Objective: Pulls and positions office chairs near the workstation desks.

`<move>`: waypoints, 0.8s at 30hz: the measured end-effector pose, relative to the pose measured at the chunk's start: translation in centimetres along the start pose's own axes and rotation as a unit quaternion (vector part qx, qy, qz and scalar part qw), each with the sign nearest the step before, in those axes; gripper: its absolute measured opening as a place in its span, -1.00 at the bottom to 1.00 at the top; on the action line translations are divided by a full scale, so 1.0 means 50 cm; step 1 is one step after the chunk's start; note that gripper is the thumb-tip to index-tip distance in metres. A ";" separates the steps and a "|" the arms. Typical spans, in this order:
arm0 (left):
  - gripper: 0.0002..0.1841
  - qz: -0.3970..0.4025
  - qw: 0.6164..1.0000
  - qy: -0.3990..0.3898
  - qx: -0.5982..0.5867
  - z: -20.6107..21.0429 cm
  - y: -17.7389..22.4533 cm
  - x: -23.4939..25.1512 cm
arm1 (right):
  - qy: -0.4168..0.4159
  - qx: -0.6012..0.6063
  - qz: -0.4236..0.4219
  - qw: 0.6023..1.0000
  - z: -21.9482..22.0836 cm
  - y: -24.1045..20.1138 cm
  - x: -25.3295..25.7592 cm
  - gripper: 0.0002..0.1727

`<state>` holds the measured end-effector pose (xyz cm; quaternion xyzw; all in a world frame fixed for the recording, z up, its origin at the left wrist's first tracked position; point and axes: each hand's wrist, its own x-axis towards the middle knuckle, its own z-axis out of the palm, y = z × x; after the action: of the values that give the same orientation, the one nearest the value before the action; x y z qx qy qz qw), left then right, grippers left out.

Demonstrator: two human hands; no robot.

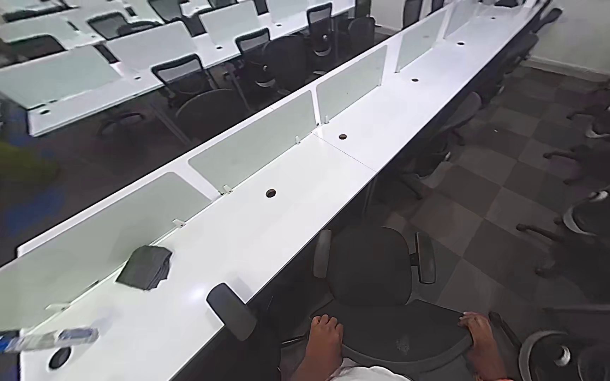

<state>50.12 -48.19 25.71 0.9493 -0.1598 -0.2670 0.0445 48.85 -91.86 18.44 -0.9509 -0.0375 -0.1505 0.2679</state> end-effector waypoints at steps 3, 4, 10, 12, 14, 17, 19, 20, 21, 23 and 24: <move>-0.57 -0.056 0.998 0.027 -0.009 0.004 0.050 0.013 | -0.021 0.021 -0.051 0.998 0.006 0.056 0.104 -0.56; -0.56 -0.070 0.997 0.025 -0.013 0.003 0.075 0.018 | -0.030 0.025 -0.064 0.997 0.002 0.079 0.129 -0.57; -0.61 -0.139 0.988 0.048 -0.046 0.052 0.217 0.021 | -0.108 0.039 -0.142 0.983 -0.014 0.184 0.260 -0.66; -0.63 -0.158 0.981 0.102 -0.049 0.066 0.256 0.033 | -0.124 0.040 -0.161 0.978 -0.010 0.204 0.313 -0.67; -0.67 -0.174 0.967 0.181 -0.035 0.076 0.278 0.055 | -0.136 0.043 -0.176 0.974 -0.003 0.211 0.363 -0.68; -0.69 -0.204 0.952 0.225 -0.041 0.063 0.270 0.088 | -0.163 0.038 -0.184 0.968 0.013 0.194 0.437 -0.67; -0.68 -0.226 0.955 0.185 -0.057 0.042 0.255 0.104 | -0.185 0.028 -0.187 0.964 0.032 0.176 0.484 -0.63; -0.67 -0.230 0.958 0.160 -0.058 0.031 0.254 0.113 | -0.194 0.023 -0.188 0.962 0.042 0.172 0.510 -0.61; -0.67 -0.228 0.961 0.145 -0.058 0.022 0.260 0.126 | -0.204 0.019 -0.191 0.960 0.048 0.175 0.541 -0.60; -0.67 -0.220 0.964 0.129 -0.072 0.008 0.288 0.152 | -0.236 -0.002 -0.186 0.954 0.053 0.188 0.597 -0.57; -0.67 -0.218 0.964 0.134 -0.073 0.004 0.302 0.165 | -0.247 -0.013 -0.176 0.953 0.053 0.190 0.618 -0.59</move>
<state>52.43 -65.13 24.02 0.9824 0.0788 -0.1513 0.0755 80.42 -98.87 21.01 -0.9402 -0.2670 0.0437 0.2069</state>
